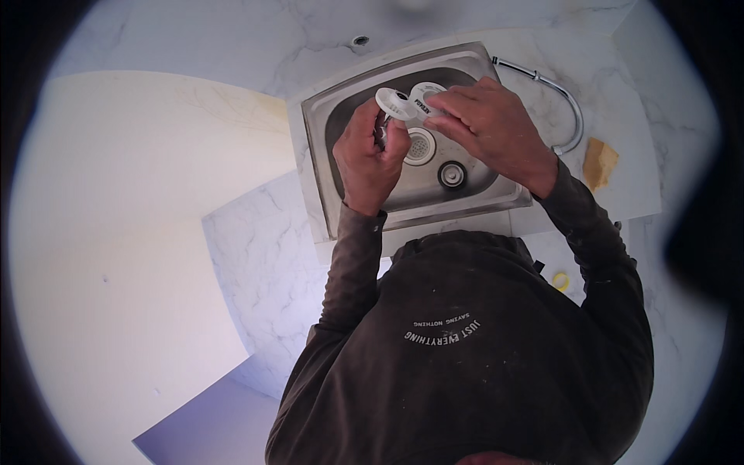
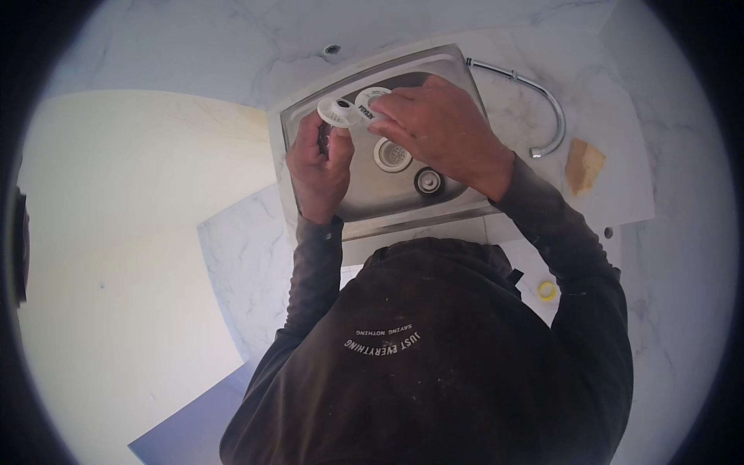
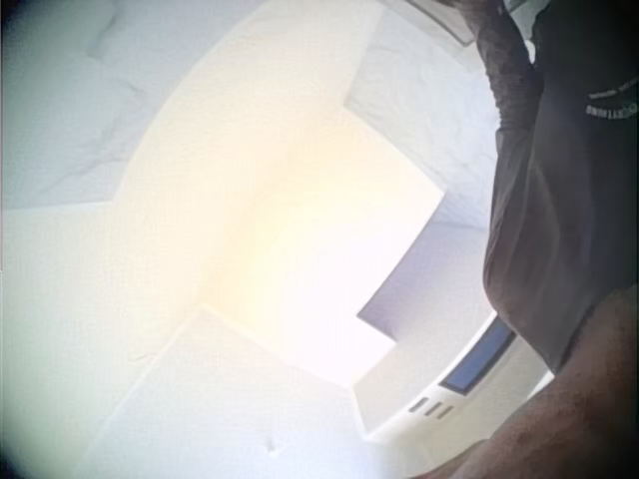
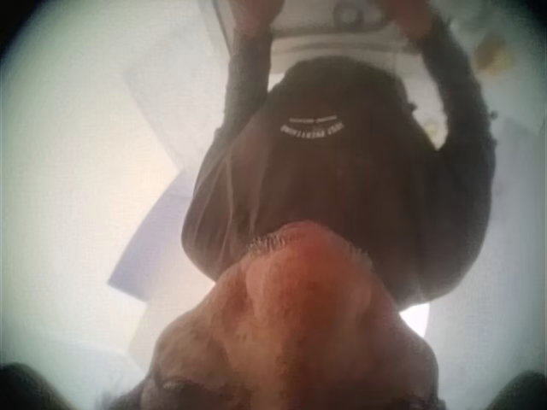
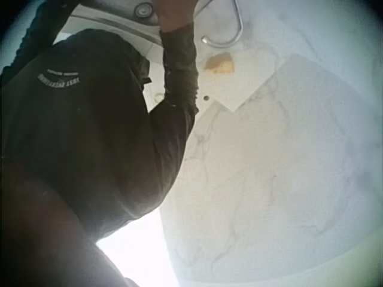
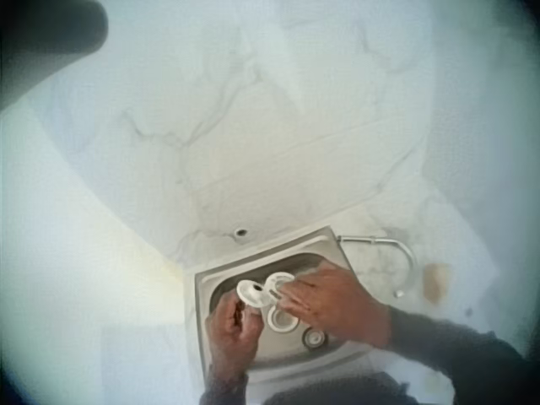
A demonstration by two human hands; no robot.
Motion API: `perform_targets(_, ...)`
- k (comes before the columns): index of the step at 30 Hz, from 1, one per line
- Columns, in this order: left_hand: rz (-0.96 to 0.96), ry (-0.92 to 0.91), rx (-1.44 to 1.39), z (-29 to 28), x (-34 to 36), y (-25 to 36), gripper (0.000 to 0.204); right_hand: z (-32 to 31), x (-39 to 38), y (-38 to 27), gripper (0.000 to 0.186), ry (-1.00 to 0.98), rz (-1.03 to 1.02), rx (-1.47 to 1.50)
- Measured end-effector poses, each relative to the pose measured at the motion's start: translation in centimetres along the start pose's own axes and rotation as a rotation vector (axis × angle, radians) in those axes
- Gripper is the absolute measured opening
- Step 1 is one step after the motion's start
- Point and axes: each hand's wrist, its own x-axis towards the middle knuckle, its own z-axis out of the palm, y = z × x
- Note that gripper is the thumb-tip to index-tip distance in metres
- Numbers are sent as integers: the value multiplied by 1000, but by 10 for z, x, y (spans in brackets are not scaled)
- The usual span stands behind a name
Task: The person installs a sink faucet by hand. They place the faucet into the sink hole, wrap the threads with white tape, and tighten the mounting nut underneath. Finally, they attach the flexible water supply hose to the faucet.
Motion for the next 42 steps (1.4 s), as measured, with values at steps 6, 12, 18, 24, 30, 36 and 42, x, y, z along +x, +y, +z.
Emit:
perform_targets(6,316,100,411,-9,16,6,39,-38,21,-23,25,-353,435,561)
perform_targets(12,408,-6,396,-14,22,14,39,-52,28,-17,35,-497,745,1169)
perform_targets(18,147,-314,-89,-21,14,15,29,-50,37,-1,23,-484,298,948)
perform_targets(24,-155,-546,-387,-29,10,21,26,-48,49,14,27,-385,-214,289)
perform_targets(30,-126,-526,-400,-24,13,20,28,-30,53,27,32,-176,-394,24)
perform_targets(36,-104,-405,-267,-24,12,23,26,-16,45,25,29,-22,-334,-50)
perform_targets(42,-60,-250,-156,-15,11,17,26,1,19,18,28,28,-164,-138)
